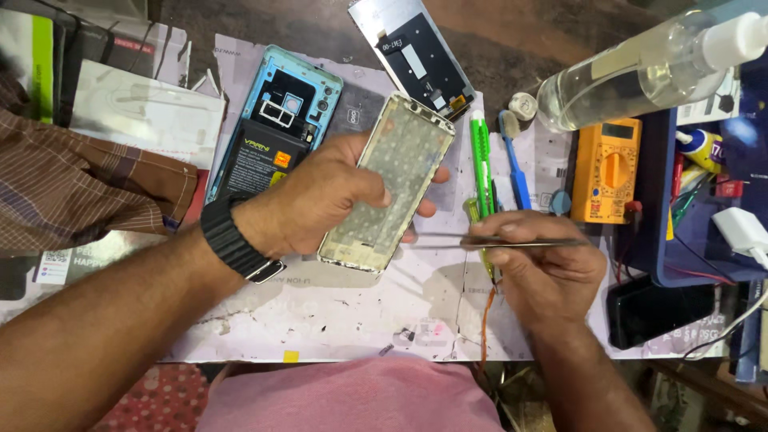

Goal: The person disassembles a smartphone, separating the screen assembly from the main body. They then use tweezers to meticulously scrape and remove old adhesive residue from the edges of the phone's metal frame, preparing it for reassembly.

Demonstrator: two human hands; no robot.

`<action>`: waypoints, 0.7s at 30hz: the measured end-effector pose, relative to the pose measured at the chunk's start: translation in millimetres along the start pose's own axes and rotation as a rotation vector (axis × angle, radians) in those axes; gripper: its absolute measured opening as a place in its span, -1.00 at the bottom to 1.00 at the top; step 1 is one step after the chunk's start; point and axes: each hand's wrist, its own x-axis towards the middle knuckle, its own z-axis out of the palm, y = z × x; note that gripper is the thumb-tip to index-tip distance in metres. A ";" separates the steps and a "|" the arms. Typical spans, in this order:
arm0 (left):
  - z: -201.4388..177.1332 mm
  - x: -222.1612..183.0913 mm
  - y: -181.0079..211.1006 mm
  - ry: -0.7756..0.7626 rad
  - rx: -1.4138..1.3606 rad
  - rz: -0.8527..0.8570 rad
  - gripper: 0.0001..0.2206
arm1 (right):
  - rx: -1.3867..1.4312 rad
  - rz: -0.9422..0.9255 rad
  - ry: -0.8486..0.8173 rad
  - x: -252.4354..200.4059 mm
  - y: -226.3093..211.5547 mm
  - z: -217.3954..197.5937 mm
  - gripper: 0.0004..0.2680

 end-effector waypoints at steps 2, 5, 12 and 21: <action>-1.8 -0.4 -2.3 0.010 -0.031 -0.025 -0.40 | -0.048 -0.055 -0.018 6.2 -2.2 -4.1 -0.84; -3.0 -0.6 -0.2 -0.005 -0.042 -0.045 -0.40 | 0.032 -0.074 0.021 14.1 -12.6 -8.5 -0.87; -3.9 0.6 3.8 0.000 -0.018 -0.095 -0.41 | -0.119 -0.105 -0.066 13.8 -4.4 -13.5 -0.84; -8.7 1.8 -6.0 0.021 -0.014 -0.079 -0.43 | 0.129 -0.021 0.018 21.4 10.1 -27.9 -0.79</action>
